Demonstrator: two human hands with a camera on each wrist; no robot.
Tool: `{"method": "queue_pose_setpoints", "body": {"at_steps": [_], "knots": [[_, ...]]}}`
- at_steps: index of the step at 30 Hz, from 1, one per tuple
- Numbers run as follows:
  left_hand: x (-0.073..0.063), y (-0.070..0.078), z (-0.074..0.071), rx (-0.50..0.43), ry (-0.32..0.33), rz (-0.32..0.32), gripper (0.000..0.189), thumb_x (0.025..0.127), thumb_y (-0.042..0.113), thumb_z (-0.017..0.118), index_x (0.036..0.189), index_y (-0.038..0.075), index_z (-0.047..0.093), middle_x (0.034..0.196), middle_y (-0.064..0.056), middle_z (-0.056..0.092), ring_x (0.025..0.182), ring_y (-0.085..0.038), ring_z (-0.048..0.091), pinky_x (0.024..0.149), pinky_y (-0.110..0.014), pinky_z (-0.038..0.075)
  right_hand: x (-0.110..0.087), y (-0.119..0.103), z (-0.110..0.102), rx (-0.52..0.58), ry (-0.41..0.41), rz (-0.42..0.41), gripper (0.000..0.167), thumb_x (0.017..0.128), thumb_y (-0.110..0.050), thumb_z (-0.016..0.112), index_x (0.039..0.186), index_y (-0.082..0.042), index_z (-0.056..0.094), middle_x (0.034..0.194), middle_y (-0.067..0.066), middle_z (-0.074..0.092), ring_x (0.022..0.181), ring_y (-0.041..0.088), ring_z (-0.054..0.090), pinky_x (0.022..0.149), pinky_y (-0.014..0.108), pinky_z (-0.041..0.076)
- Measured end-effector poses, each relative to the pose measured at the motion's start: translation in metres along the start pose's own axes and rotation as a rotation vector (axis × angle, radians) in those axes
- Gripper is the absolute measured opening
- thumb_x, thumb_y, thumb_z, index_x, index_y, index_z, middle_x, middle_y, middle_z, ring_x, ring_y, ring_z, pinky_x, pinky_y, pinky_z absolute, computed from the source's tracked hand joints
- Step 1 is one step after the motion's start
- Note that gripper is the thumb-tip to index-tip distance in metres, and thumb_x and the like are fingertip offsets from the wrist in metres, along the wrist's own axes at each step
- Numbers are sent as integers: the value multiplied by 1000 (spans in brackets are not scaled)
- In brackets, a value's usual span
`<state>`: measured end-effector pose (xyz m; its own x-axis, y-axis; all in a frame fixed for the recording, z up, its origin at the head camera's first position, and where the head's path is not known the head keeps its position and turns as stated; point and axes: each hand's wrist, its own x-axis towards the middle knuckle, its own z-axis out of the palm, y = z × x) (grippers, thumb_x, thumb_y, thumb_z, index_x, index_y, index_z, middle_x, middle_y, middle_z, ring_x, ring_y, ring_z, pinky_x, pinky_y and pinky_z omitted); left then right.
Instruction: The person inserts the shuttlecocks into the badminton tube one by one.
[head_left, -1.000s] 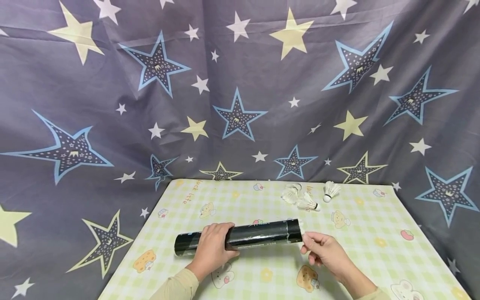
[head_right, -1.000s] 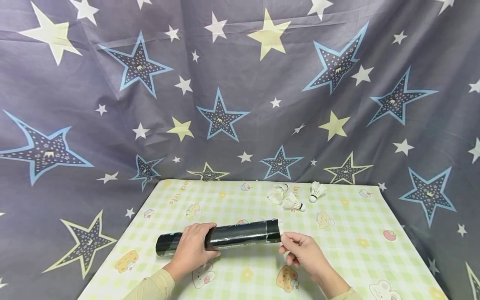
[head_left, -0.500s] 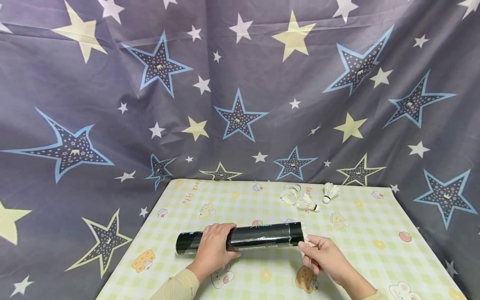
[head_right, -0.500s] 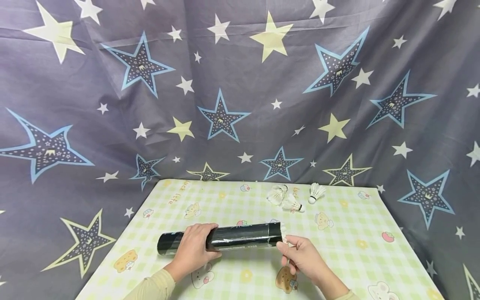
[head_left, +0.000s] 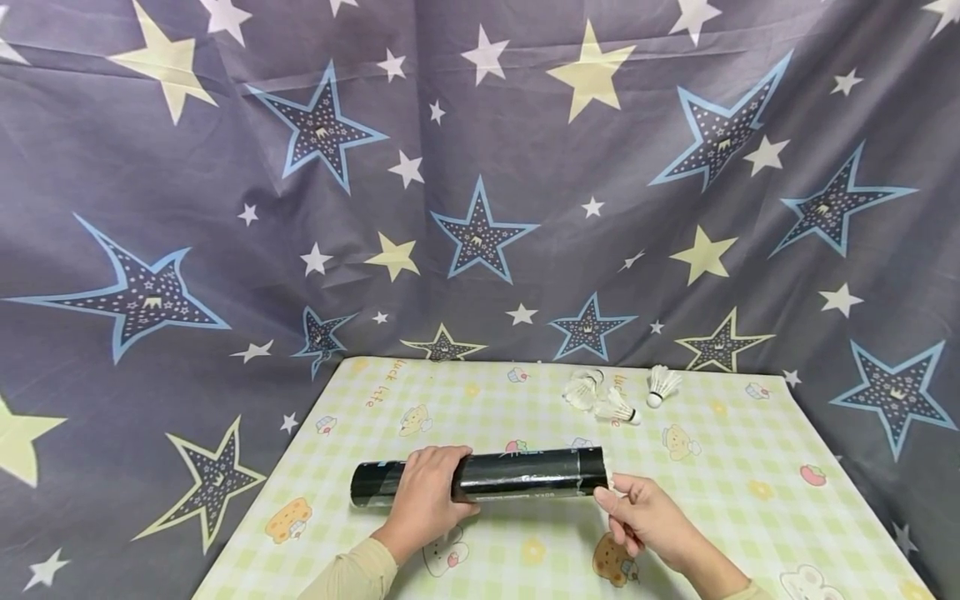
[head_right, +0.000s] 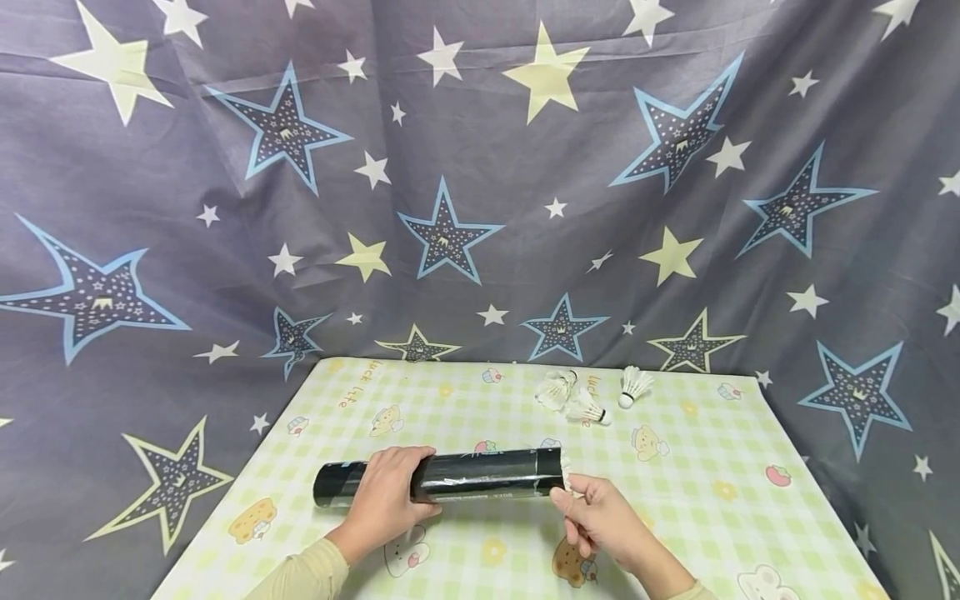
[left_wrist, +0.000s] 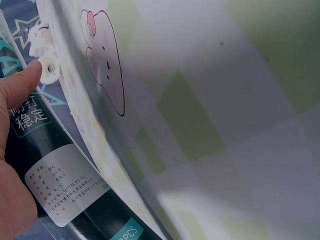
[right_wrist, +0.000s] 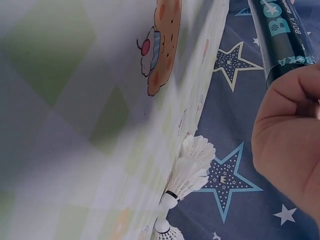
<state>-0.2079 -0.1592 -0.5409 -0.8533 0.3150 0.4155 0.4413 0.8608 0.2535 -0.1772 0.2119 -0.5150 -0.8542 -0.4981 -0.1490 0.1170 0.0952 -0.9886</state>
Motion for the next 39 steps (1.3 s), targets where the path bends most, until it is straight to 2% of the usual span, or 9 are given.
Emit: {"method": "queue_pose_setpoints", "body": {"at_steps": [6, 9, 13, 16, 19, 22, 26, 32, 39], "knots": [[1, 3, -1, -2, 12, 15, 90, 61, 42, 106, 138, 20, 66, 130, 1, 74, 115, -22, 66, 104, -48, 50, 1, 0, 2, 5, -47, -28, 45, 114, -26, 52, 143, 9, 56, 59, -10, 64, 43, -1, 55, 45, 20, 36], [1, 4, 0, -2, 15, 18, 90, 61, 42, 106, 138, 19, 66, 130, 1, 74, 115, -22, 66, 105, -48, 50, 2, -1, 4, 4, -57, -41, 37, 114, -25, 53, 130, 8, 62, 60, -9, 64, 43, -1, 56, 44, 19, 37], [1, 4, 1, -3, 17, 22, 90, 61, 42, 106, 139, 19, 66, 130, 2, 74, 115, -21, 66, 105, -48, 50, 4, -1, 6, 6, -62, -53, 24, 114, -24, 53, 110, -3, 65, 60, -9, 65, 43, -1, 56, 43, 18, 36], [1, 3, 2, -7, 17, 24, 90, 62, 43, 105, 139, 19, 66, 130, 1, 74, 115, -21, 66, 105, -48, 50, 5, -1, 7, 8, -52, -54, 22, 113, -24, 54, 107, -6, 64, 61, -9, 65, 43, -1, 56, 43, 18, 36], [1, 3, 3, -8, 10, 26, 90, 63, 44, 105, 139, 19, 66, 130, 1, 74, 115, -22, 66, 104, -48, 50, 5, 0, 6, 13, -40, -48, 24, 113, -23, 55, 112, -1, 65, 62, -9, 66, 43, -1, 55, 43, 17, 37], [0, 2, 3, 4, -2, 27, 89, 64, 46, 104, 140, 20, 65, 130, 2, 74, 115, -21, 66, 105, -48, 50, 4, 1, 4, 11, -27, -35, 35, 113, -23, 56, 126, 9, 62, 64, -9, 67, 43, -1, 55, 44, 16, 38], [0, 2, 4, 16, -10, 28, 89, 64, 48, 103, 140, 21, 65, 130, 1, 74, 116, -22, 66, 105, -48, 50, 2, 1, 2, 9, 8, 0, 50, 111, -26, 59, 146, 10, 54, 64, -9, 68, 43, 0, 55, 44, 17, 38], [0, 0, 5, 19, -18, 15, 89, 65, 49, 103, 140, 21, 65, 131, 1, 74, 116, -21, 66, 105, -48, 50, -2, 0, -5, 10, 38, 20, 48, 110, -28, 61, 146, 4, 57, 64, -9, 67, 44, 1, 53, 45, 19, 37], [-1, 0, 7, 19, -20, 14, 89, 65, 49, 103, 140, 21, 65, 131, 1, 73, 117, -22, 66, 105, -49, 50, -7, 1, -12, 19, 42, 0, 48, 111, -23, 60, 147, 7, 53, 64, -9, 68, 44, 1, 53, 46, 22, 32]]}}
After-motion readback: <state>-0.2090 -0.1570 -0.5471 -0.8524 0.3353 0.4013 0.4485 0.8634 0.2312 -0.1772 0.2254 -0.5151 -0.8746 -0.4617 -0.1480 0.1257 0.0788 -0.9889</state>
